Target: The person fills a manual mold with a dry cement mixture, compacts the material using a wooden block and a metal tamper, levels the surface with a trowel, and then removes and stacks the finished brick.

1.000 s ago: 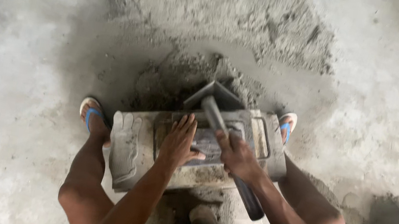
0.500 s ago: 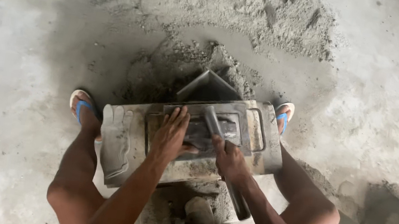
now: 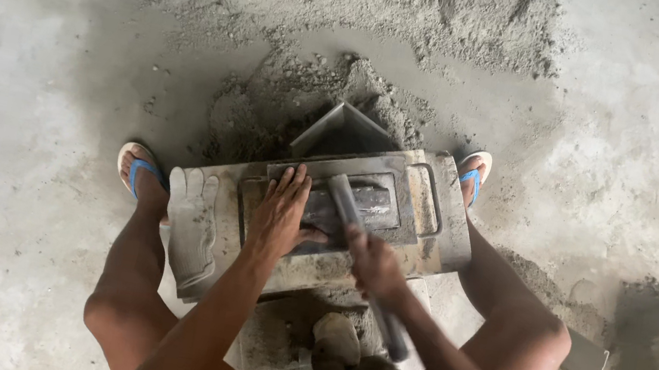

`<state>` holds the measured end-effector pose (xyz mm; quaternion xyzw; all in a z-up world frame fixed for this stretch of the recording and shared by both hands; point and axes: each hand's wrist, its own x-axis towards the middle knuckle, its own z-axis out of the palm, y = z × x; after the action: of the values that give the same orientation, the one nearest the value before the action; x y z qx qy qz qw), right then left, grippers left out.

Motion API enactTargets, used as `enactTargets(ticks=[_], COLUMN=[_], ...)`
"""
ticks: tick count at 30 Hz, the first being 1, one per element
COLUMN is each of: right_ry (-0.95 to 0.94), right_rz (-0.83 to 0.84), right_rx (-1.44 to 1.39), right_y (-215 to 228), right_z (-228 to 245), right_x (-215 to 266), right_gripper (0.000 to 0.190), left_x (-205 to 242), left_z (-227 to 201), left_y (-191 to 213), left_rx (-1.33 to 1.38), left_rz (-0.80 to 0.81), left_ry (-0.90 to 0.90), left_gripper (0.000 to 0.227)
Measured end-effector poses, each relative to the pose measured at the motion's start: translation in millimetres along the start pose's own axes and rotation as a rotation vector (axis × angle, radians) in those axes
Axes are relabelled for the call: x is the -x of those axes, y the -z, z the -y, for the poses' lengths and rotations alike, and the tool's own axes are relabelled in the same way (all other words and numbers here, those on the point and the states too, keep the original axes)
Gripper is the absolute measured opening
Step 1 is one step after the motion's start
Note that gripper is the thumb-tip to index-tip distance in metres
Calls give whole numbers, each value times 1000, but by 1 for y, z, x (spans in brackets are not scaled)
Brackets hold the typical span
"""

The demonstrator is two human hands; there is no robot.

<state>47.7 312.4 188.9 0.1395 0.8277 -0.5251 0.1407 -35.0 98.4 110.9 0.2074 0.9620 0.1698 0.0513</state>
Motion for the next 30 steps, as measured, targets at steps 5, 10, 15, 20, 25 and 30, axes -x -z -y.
enactTargets(ticks=[5, 10, 15, 20, 25, 30], right_ry=[-279, -100, 575, -46, 118, 482], right_rz=[13, -162, -380, -332, -403, -442], right_rx=[-248, 257, 1185, 651, 406, 220], right_y=[74, 127, 141, 119, 84, 70], right_z=[-14, -117, -189, -73, -101, -110], right_x=[-8, -99, -180, -143, -187, -142], right_gripper=[67, 46, 23, 36, 19, 18], left_x=[7, 3, -4, 0, 8, 85], left_z=[0, 95, 100, 99, 99, 7], left_y=[52, -89, -103, -98, -88, -46], left_rx=[325, 558, 355, 682, 771, 695], left_rz=[-275, -374, -572, -430, -331, -210], left_ry=[102, 732, 654, 722, 782, 945], left_gripper=[77, 62, 63, 68, 71, 61])
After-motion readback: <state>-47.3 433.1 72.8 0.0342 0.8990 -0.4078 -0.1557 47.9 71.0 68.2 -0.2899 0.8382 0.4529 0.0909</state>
